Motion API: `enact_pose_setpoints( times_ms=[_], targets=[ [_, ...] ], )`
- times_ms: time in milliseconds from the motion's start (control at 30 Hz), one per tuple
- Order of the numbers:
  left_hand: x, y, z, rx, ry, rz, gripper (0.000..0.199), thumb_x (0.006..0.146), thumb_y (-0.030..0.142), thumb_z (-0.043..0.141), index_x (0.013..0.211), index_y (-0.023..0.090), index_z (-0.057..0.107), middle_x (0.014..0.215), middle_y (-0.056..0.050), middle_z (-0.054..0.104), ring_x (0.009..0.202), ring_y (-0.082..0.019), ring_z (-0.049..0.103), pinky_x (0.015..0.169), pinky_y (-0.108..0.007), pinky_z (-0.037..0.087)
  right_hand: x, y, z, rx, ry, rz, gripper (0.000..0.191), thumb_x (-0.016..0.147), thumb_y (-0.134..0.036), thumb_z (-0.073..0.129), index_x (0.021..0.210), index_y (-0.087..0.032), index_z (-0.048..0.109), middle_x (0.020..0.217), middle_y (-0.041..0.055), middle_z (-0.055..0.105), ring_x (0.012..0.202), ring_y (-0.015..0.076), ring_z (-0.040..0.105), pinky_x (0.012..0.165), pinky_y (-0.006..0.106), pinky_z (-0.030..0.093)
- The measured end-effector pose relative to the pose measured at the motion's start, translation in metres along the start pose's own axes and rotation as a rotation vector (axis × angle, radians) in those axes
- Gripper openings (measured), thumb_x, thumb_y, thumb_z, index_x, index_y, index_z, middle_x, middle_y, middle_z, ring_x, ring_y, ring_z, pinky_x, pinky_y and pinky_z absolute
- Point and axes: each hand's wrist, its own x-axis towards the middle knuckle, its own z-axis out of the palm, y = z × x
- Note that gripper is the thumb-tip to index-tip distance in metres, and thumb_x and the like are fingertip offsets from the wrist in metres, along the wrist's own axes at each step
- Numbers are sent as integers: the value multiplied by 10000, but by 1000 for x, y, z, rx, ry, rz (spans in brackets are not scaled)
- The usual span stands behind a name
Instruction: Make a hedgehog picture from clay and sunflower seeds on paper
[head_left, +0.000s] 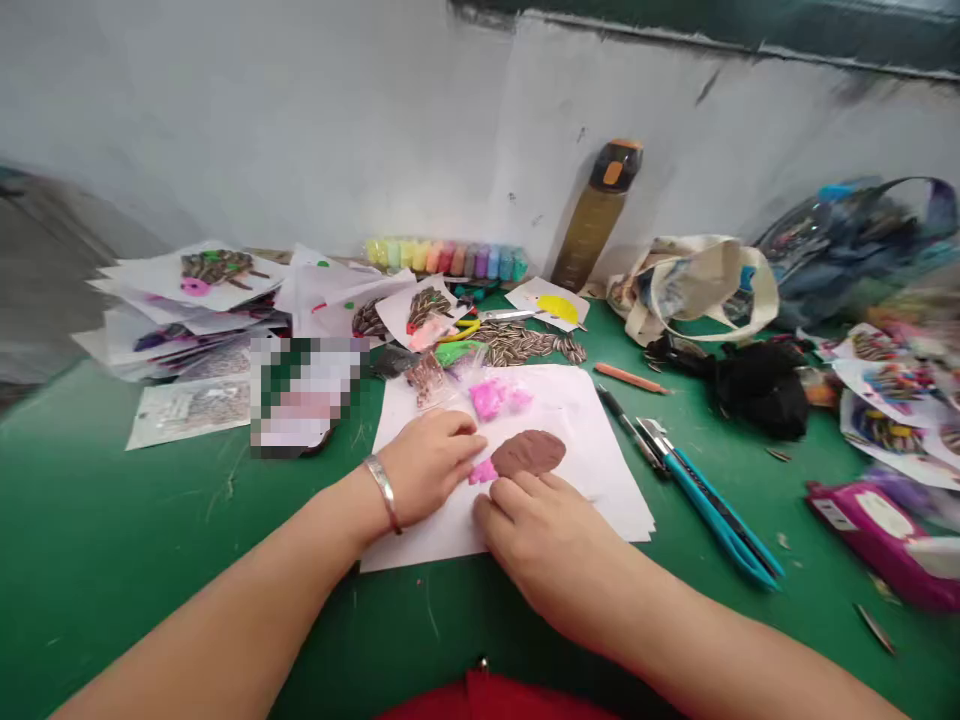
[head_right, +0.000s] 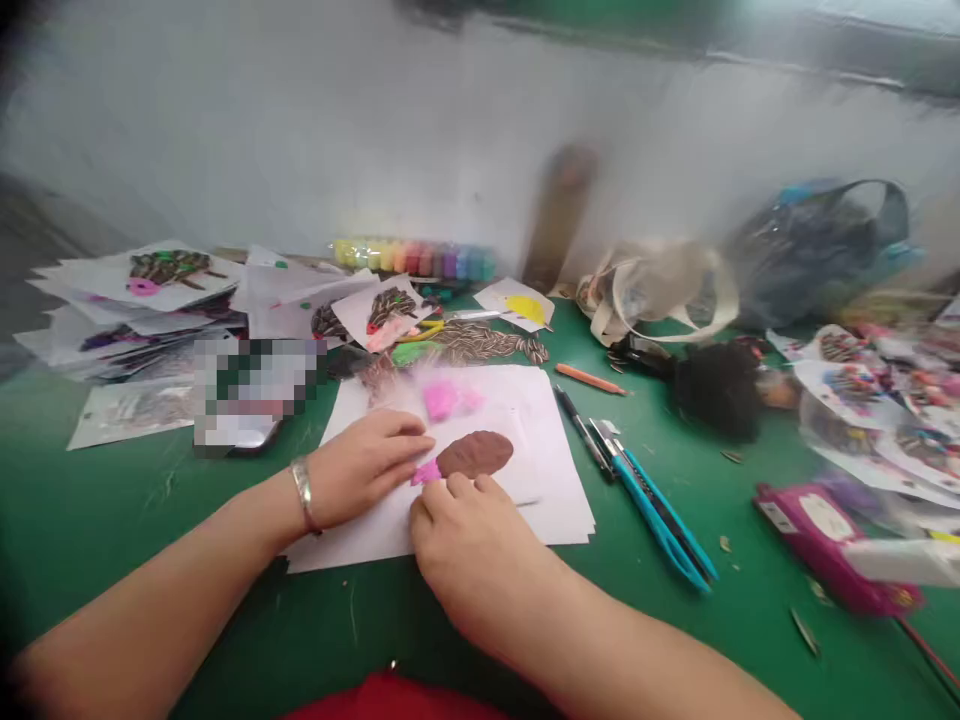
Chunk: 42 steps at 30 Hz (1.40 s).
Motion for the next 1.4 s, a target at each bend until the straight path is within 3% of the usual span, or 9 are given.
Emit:
enact_pose_setpoints(
  times_ms=[367, 733, 1400],
  targets=[
    [1, -10, -1, 46, 43, -2, 272, 915, 203, 437, 1090, 161, 640, 1135, -118, 580, 1044, -260, 535, 920, -430, 438, -3, 12, -9, -40, -47, 160, 118, 828, -123, 518, 916, -168, 583, 870, 78, 589, 804, 233, 512, 645, 370, 307],
    [1, -13, -2, 51, 48, -36, 316, 877, 255, 504, 1150, 164, 635, 1211, -131, 562, 1098, -281, 525, 970, -451, 421, 4, -6, -7, -106, -73, 112, 188, 818, -68, 467, 941, -125, 596, 872, 105, 548, 779, 254, 511, 566, 364, 402],
    [2, -2, 1, 97, 26, -93, 383, 887, 214, 436, 1230, 164, 598, 1242, -149, 528, 1089, -292, 506, 967, -479, 416, 2, -3, -4, -105, -34, 81, 143, 818, -97, 495, 931, -126, 577, 857, 101, 535, 767, 232, 494, 601, 358, 421]
  ],
)
